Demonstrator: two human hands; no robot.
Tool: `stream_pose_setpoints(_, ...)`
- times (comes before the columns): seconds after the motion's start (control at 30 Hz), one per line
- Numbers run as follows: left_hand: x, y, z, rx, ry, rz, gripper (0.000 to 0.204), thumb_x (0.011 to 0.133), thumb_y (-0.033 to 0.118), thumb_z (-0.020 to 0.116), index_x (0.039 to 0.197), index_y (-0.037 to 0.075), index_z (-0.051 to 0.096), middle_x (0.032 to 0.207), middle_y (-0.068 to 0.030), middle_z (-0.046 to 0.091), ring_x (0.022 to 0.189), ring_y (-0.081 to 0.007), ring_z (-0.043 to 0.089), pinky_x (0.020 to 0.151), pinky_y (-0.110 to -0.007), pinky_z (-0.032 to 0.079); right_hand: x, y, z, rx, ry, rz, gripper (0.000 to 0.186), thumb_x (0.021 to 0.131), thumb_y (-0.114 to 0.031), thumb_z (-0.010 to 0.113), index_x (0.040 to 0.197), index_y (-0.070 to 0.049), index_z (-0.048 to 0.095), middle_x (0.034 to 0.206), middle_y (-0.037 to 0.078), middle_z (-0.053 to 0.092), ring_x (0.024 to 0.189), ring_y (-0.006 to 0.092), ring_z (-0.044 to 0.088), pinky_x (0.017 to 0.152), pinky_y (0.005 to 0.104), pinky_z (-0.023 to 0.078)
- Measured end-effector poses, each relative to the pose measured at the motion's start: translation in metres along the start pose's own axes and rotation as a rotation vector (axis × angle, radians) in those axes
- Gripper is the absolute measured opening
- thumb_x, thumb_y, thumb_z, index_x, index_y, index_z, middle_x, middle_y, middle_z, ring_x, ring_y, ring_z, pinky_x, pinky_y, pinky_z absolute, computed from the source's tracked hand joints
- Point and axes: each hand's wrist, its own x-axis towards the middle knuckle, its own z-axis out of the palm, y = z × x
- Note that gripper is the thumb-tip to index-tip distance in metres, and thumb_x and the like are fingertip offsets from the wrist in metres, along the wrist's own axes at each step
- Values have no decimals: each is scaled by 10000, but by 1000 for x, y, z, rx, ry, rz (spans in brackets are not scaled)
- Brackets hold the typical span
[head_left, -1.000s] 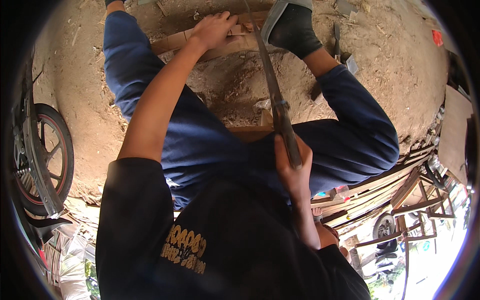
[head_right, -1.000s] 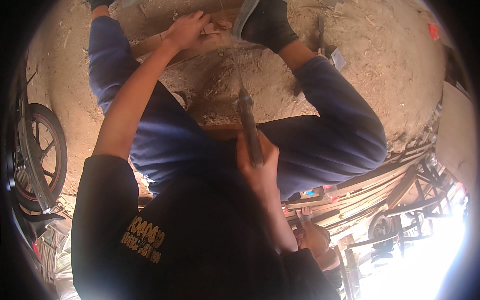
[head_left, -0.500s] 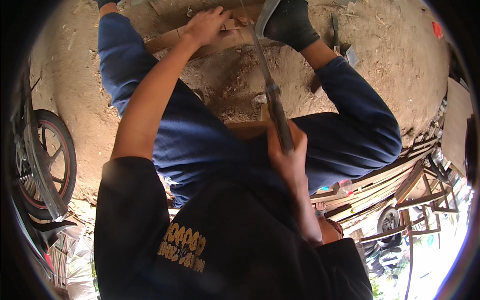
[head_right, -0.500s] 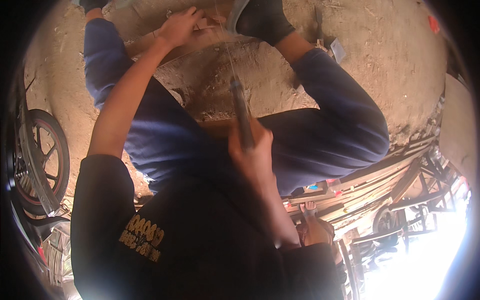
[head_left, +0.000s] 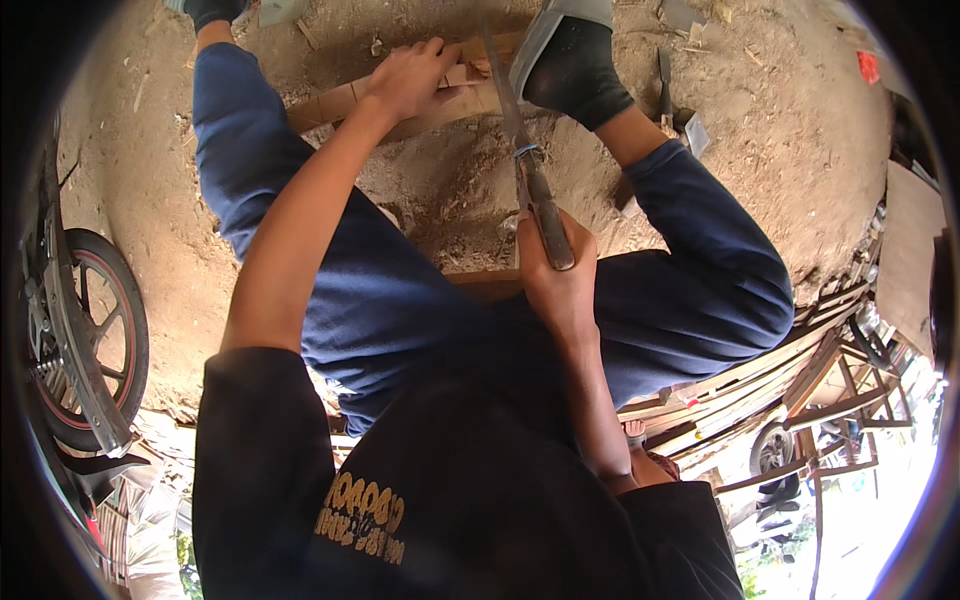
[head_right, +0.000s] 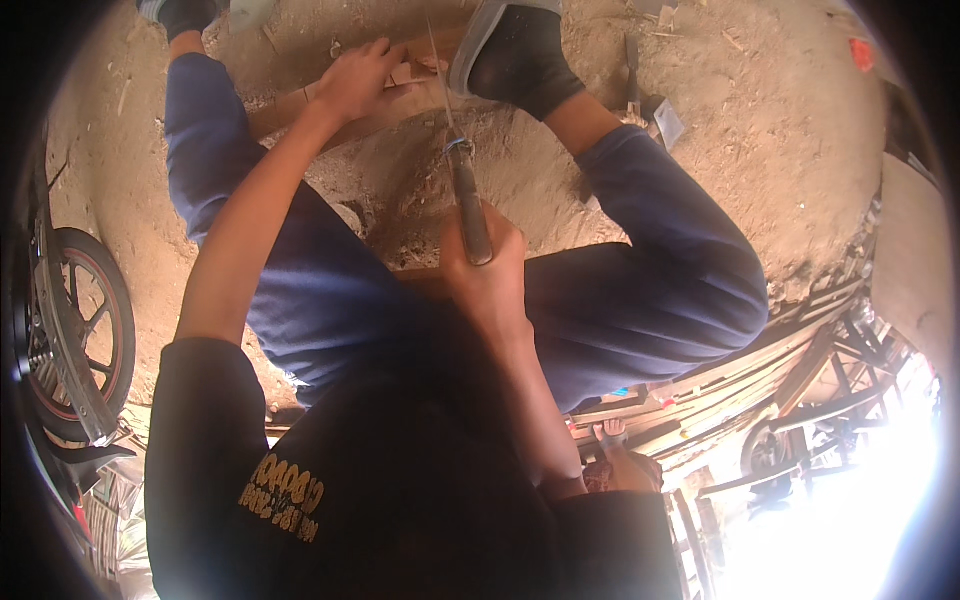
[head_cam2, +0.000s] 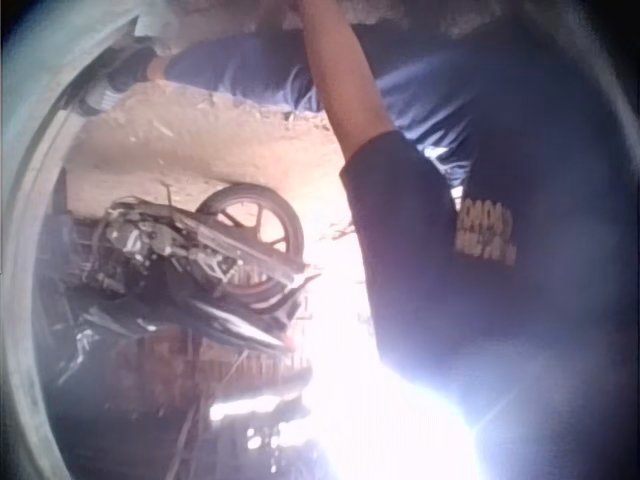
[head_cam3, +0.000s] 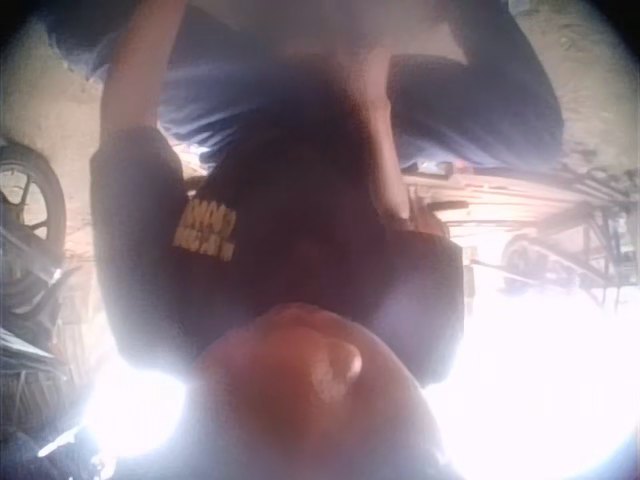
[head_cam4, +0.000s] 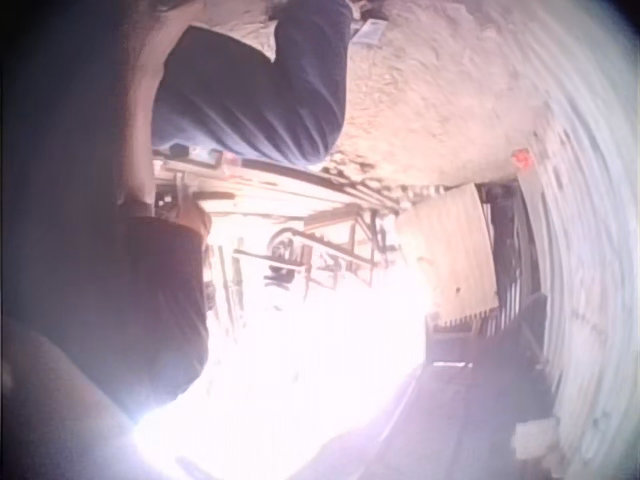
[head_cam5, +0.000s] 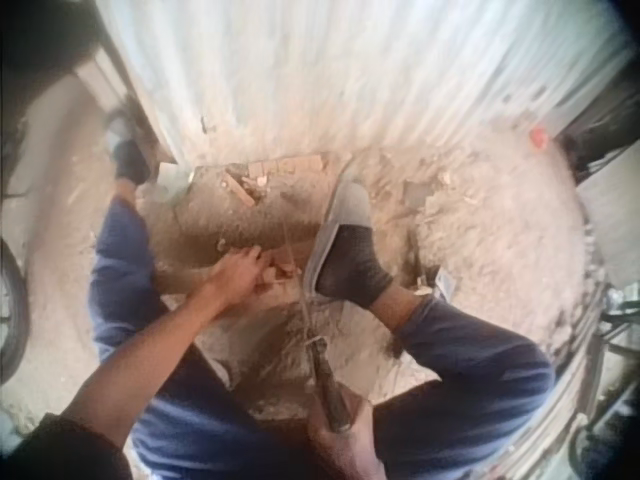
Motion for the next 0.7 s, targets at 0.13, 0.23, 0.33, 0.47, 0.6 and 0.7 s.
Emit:
stream_pose_setpoints(0.13,2,5,-8,3,-17,-11,470,880,415,663,1191,75,567,1022,-150,572,983,-351,623,818,-447,519,-22,1,-5,-31,36,-66,203,936,-68,607,762,23,553,611,56,514,594,63,450,512,312,387)
stream_pose_setpoints(0.23,1,8,-13,-1,-2,-6,466,865,406,678,1177,77,569,1013,-147,570,979,-350,623,817,-446,518,-29,2,-7,8,60,-48,175,937,-67,611,791,17,565,632,-28,480,611,23,415,505,251,337)
stream_pose_setpoints(0.33,0,10,-5,-55,-3,-5,482,854,408,687,1180,74,566,1007,-145,567,975,-352,622,817,-447,517,15,-2,-1,14,-17,-43,135,937,-60,600,852,43,617,646,-15,525,626,25,456,523,233,364)
stream_pose_setpoints(0.47,0,7,-7,-37,-17,-10,487,859,420,680,1184,76,565,1021,-144,570,972,-357,621,807,-453,517,7,-5,-4,37,2,-24,156,923,-66,607,808,37,583,624,60,532,608,77,494,533,310,432)
stream_pose_setpoints(0.6,-1,8,-2,20,47,-3,484,859,423,682,1183,82,567,1037,-140,577,968,-364,621,805,-458,516,-25,5,-14,4,34,-97,190,942,-88,601,785,16,570,615,-10,486,590,40,437,505,275,366)
stream_pose_setpoints(0.7,0,5,-5,-6,-21,10,516,885,427,673,1260,97,544,1078,-141,579,1018,-323,631,864,-444,529,14,-8,0,63,-1,-18,152,942,-67,596,820,23,594,619,-36,484,592,22,425,501,246,347)
